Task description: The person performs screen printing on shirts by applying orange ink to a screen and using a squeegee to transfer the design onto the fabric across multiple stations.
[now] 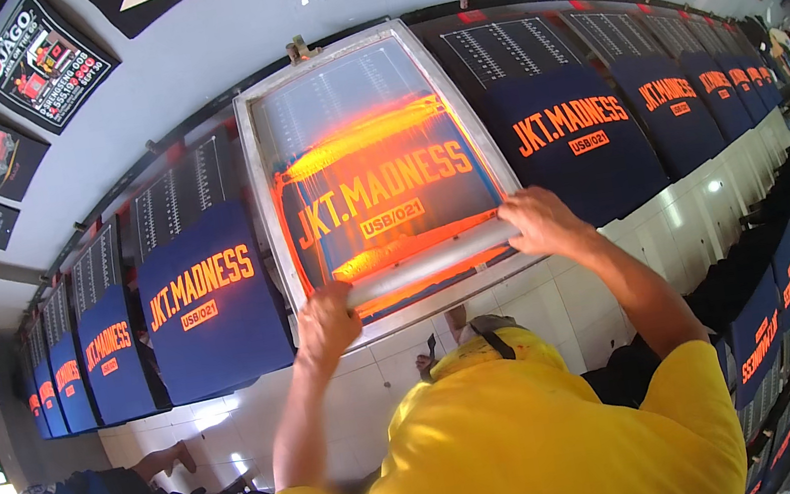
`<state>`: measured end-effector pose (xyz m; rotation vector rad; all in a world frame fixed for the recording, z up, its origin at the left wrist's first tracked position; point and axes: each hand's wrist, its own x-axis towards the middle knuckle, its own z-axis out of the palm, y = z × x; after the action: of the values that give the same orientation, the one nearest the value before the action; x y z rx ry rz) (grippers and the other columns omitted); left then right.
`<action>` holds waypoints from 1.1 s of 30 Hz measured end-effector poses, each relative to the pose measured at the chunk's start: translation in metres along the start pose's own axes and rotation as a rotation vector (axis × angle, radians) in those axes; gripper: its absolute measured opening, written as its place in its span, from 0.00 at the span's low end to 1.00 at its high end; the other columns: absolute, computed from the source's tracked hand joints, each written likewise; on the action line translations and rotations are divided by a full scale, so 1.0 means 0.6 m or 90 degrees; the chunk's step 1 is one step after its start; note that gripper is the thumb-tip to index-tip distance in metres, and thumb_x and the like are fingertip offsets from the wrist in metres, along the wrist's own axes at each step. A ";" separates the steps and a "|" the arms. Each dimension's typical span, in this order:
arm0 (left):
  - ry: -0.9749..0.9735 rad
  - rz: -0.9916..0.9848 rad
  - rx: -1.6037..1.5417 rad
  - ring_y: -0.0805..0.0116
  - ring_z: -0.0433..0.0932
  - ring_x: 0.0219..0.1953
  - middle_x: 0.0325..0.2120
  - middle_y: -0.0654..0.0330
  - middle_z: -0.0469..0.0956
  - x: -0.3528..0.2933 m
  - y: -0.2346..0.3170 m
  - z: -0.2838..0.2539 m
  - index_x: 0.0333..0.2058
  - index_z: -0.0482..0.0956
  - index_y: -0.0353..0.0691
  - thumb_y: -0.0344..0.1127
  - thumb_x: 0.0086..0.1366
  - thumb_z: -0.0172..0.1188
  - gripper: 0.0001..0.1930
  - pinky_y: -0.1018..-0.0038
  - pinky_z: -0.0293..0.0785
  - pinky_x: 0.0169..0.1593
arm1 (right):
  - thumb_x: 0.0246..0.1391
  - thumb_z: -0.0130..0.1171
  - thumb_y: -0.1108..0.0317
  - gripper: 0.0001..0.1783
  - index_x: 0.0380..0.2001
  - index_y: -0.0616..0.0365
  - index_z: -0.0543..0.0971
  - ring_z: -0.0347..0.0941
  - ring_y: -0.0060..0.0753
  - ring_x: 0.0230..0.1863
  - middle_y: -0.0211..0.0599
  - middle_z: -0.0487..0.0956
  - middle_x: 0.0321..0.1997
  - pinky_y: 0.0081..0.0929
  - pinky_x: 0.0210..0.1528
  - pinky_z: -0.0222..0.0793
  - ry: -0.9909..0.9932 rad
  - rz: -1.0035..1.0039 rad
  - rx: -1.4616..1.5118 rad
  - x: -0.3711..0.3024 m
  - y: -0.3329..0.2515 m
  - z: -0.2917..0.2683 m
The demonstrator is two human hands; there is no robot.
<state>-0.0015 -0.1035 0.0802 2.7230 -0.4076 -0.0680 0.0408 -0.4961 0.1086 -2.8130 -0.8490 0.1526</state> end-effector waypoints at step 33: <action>0.104 0.026 0.008 0.55 0.80 0.48 0.44 0.55 0.81 -0.052 0.020 0.041 0.41 0.79 0.37 0.18 0.41 0.59 0.23 0.65 0.79 0.50 | 0.34 0.61 0.76 0.14 0.31 0.61 0.74 0.75 0.43 0.42 0.40 0.76 0.38 0.37 0.45 0.74 0.146 -0.011 -0.015 -0.054 -0.019 0.048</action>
<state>-0.0370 -0.1139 0.0615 2.7063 -0.4178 0.1669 0.0034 -0.5003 0.0845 -2.7734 -0.8247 -0.1816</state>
